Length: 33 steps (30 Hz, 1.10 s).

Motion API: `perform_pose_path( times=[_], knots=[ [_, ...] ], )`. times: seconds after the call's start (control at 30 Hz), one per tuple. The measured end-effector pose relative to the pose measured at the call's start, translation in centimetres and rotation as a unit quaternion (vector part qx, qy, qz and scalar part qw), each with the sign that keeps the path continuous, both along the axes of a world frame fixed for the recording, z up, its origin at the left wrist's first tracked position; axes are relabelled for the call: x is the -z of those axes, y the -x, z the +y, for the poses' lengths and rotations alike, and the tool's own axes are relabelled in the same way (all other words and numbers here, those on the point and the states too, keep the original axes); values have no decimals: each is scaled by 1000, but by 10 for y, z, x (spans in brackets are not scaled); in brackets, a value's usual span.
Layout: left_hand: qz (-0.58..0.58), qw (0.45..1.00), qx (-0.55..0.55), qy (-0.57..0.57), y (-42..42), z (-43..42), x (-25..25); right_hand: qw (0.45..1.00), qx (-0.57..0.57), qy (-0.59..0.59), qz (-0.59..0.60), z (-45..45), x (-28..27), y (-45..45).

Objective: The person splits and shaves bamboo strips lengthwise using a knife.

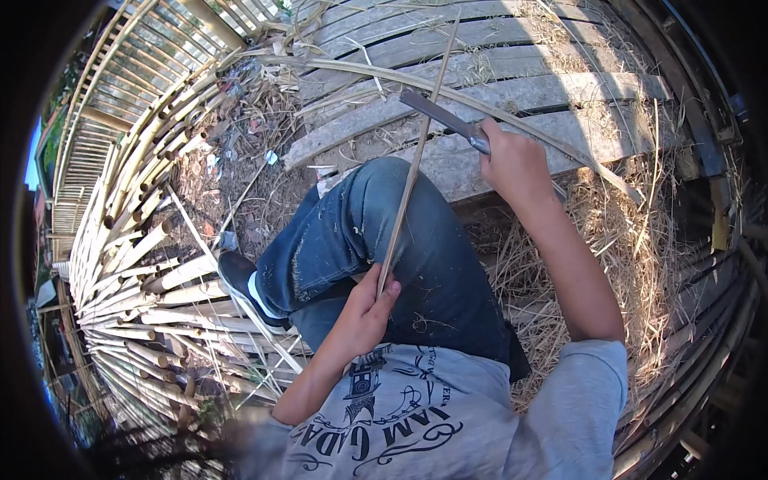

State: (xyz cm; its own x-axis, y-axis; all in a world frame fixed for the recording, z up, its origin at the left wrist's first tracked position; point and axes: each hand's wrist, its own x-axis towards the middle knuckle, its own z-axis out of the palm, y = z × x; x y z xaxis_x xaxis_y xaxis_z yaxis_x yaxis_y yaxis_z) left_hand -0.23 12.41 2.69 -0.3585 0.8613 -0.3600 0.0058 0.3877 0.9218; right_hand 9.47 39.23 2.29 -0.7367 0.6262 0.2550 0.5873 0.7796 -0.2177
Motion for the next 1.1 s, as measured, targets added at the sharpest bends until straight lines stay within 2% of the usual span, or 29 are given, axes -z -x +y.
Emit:
perform_pose_path(
  times=[0.07,0.13,0.23,0.27,0.33,0.4,0.6,0.83,1.1],
  knots=[
    [-50,998,9,32,0,-7,2,998,-59,32,-15,-8,-6,-3],
    [-78,997,8,9,1,-14,13,983,-172,29,-55,-43,-16,-4],
    [-275,961,1,25,7,-17,11,977,-214,12,2,-41,-1,1],
    [-280,960,5,30,10,-17,6,975,-218,-4,31,-29,5,6],
    [-386,921,4,50,20,-13,0,975,-217,-4,52,-26,10,13],
    [-369,928,1,48,22,-12,-3,973,-218,-30,71,-23,13,20],
    [-479,877,-11,31,20,-9,3,973,-196,-76,93,-13,21,20],
    [-482,876,2,26,21,-4,2,973,-169,-113,114,0,30,18],
    [-491,871,9,16,21,-4,1,981,-130,-93,108,2,27,10]
  ],
)
